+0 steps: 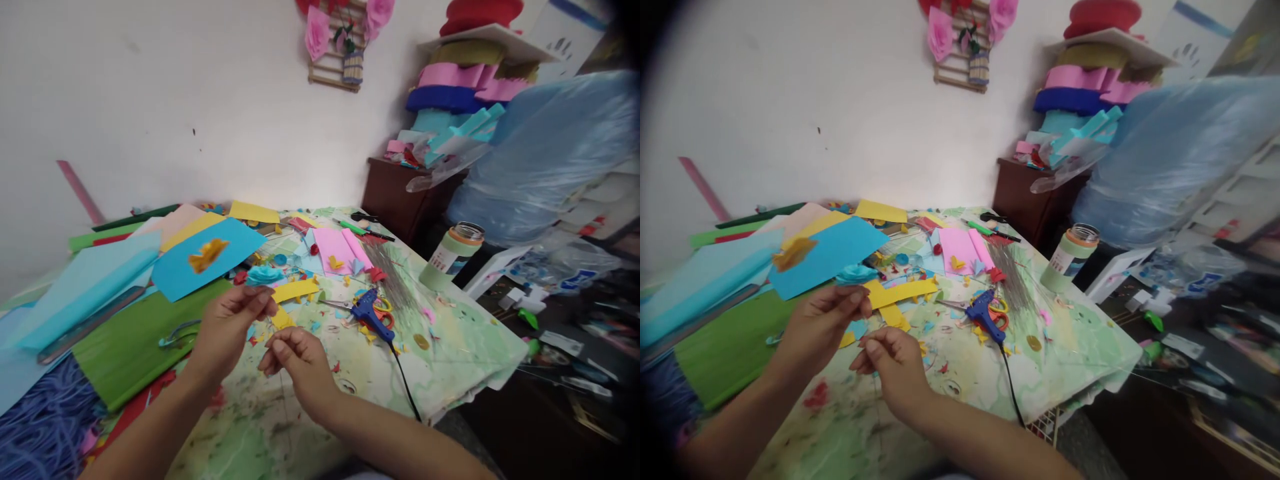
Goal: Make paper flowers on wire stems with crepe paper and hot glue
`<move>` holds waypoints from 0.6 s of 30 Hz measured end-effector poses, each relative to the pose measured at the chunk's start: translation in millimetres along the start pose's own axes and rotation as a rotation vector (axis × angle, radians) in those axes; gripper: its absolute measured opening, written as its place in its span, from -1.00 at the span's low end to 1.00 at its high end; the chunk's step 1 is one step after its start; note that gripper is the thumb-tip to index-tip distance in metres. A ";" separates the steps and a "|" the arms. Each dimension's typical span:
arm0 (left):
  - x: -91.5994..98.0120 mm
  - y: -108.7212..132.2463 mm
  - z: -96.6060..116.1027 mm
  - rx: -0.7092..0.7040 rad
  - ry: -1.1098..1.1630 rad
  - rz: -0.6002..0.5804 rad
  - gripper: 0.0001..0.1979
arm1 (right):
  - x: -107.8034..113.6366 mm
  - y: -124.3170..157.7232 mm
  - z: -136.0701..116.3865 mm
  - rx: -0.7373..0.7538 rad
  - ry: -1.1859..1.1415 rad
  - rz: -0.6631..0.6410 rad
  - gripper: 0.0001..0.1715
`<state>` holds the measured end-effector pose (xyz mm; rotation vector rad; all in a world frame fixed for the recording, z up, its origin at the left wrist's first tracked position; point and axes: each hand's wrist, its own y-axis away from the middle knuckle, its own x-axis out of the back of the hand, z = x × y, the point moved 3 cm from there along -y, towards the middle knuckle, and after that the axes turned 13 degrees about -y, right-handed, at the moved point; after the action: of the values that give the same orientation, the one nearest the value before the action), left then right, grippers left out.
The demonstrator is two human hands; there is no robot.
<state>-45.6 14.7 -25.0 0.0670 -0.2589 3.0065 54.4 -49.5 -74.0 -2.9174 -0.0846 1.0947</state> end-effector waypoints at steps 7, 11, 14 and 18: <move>44.2 -20.4 27.8 -0.043 0.177 0.215 -0.87 | -1.1 -50.6 -41.4 0.201 0.818 -0.371 -0.84; 57.4 -31.3 23.9 -0.001 0.155 0.214 -0.82 | 10.2 -114.3 -56.5 0.326 0.890 -0.269 -0.89; 55.3 -41.0 9.3 0.045 0.120 0.162 -0.79 | -0.8 -142.4 -52.8 0.319 0.848 -0.270 -0.89; 47.3 -53.3 -12.5 0.052 0.136 0.121 -0.79 | -29.3 -142.5 -36.2 0.263 0.638 -0.290 -0.81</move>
<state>-86.2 74.6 -25.8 -0.1538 -0.1769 3.1195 50.2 90.9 -21.5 -2.7411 -0.3059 0.1037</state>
